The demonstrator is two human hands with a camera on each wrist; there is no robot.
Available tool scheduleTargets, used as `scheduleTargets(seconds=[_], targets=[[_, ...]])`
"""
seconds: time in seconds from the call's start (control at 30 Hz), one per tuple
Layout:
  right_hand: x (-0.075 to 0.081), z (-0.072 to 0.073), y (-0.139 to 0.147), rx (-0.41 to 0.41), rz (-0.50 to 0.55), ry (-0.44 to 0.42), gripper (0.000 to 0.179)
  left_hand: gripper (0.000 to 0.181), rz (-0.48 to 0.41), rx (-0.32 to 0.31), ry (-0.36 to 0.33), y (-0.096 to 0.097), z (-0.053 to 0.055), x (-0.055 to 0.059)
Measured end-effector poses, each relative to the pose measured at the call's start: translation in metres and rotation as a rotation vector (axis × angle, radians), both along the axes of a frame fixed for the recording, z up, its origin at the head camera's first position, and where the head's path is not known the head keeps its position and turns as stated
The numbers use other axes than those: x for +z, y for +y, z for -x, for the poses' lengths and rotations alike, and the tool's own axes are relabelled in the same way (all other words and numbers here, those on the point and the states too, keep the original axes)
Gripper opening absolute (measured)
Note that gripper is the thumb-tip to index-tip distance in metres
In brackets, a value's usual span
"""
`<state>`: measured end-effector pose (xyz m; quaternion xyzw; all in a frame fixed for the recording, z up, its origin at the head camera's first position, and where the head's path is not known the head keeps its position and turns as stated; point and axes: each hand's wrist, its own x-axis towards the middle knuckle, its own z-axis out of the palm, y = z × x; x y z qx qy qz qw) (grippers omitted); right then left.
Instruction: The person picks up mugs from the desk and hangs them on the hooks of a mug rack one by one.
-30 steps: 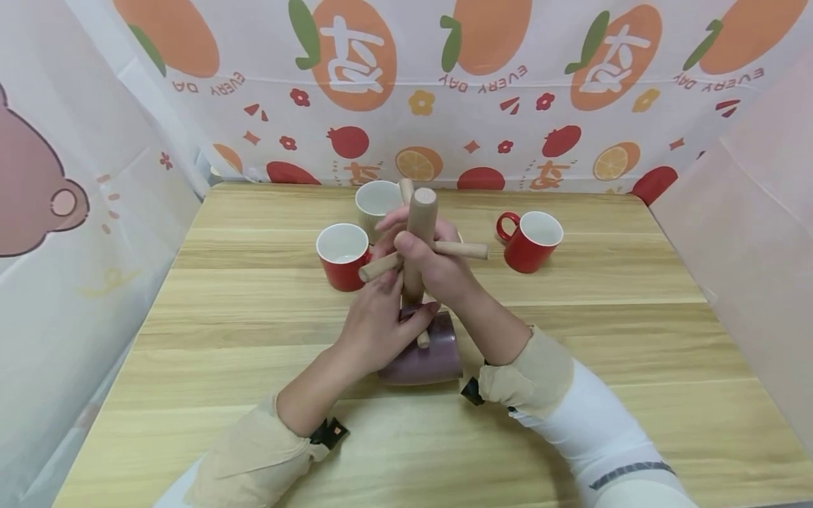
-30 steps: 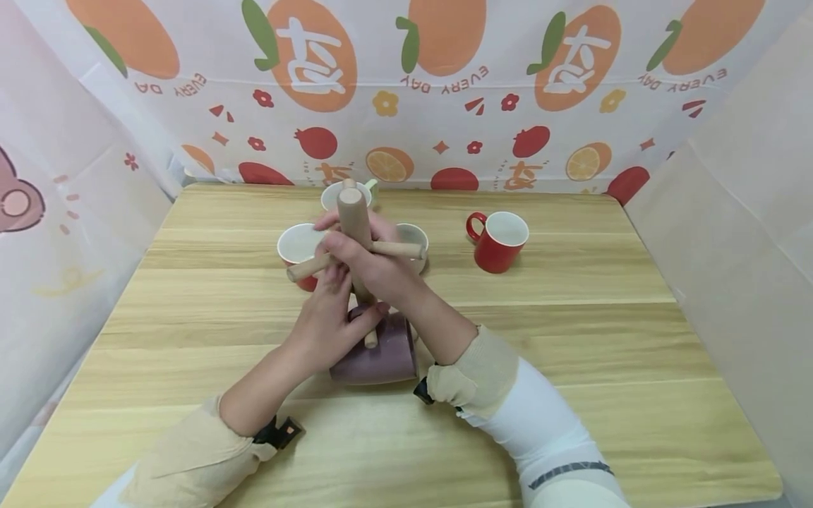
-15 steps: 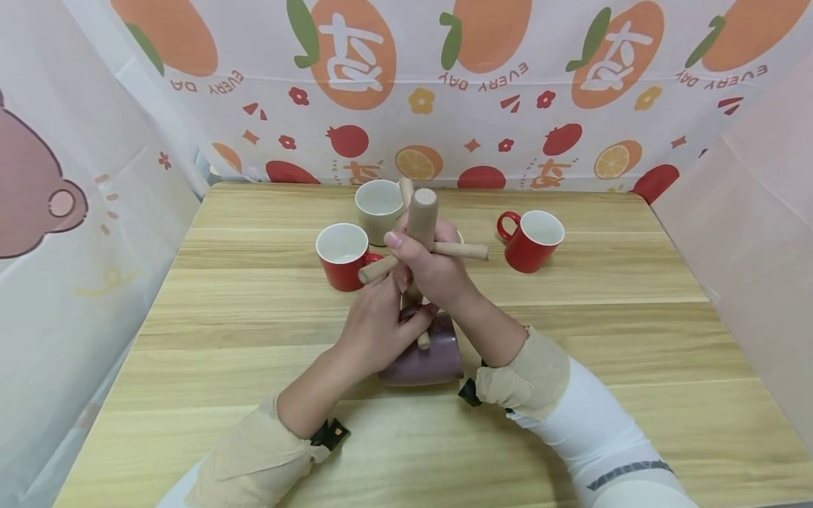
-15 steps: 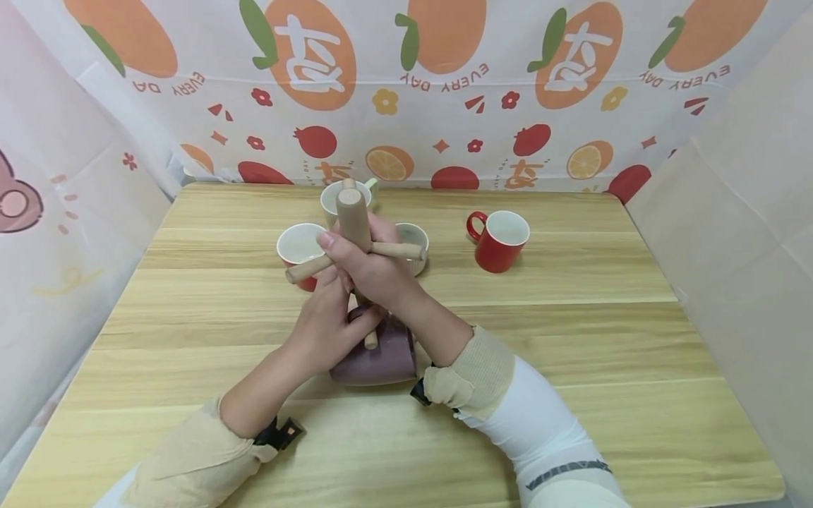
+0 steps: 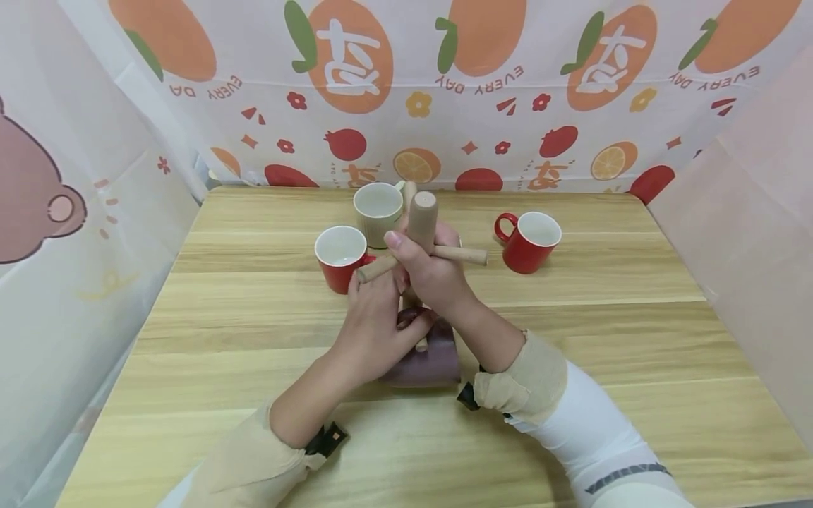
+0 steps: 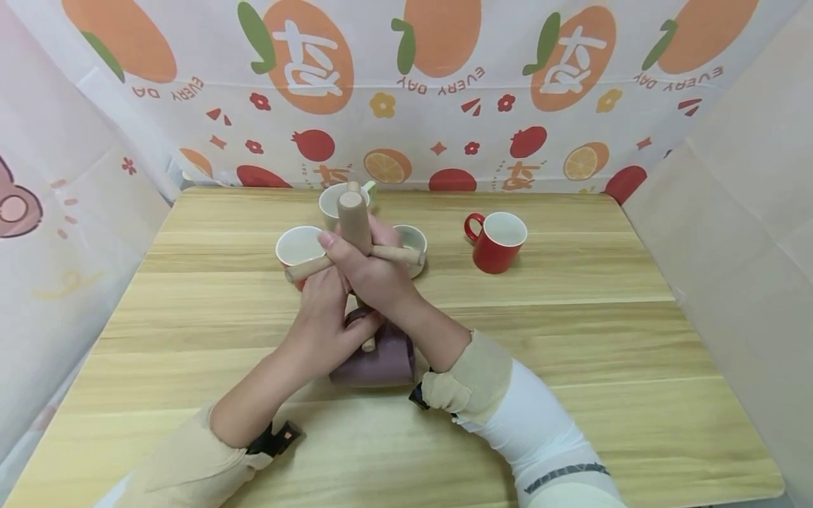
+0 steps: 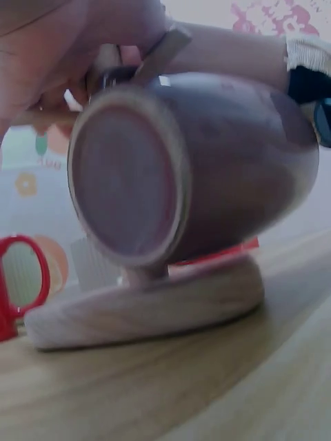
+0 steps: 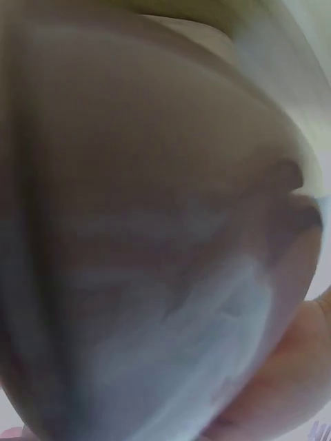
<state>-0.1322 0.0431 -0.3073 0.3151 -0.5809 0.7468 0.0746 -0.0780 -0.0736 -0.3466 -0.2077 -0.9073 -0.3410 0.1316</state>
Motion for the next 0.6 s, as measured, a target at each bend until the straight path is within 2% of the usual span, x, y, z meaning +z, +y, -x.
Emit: scheduleTargets(seconds=[0.13,0.2,0.3,0.47,0.6], targets=[[0.001,-0.002,0.002,-0.038,0.006,0.023,0.024,0.084,0.065,-0.016,-0.045,0.001,-0.01,0.007],[0.001,-0.003,0.003,-0.057,0.0,0.034,0.024,0.094,0.097,-0.027,-0.06,0.0,-0.012,0.009],[0.002,-0.003,0.004,-0.079,-0.009,0.051,0.026,0.096,0.119,-0.048,-0.084,-0.001,-0.012,0.01],[0.0,-0.003,0.006,-0.111,-0.016,0.083,0.048,0.092,0.121,-0.094,-0.136,-0.005,-0.008,0.012],[-0.001,-0.004,0.008,-0.147,-0.036,0.098,0.059,0.1,0.12,-0.103,-0.159,-0.006,-0.007,0.015]])
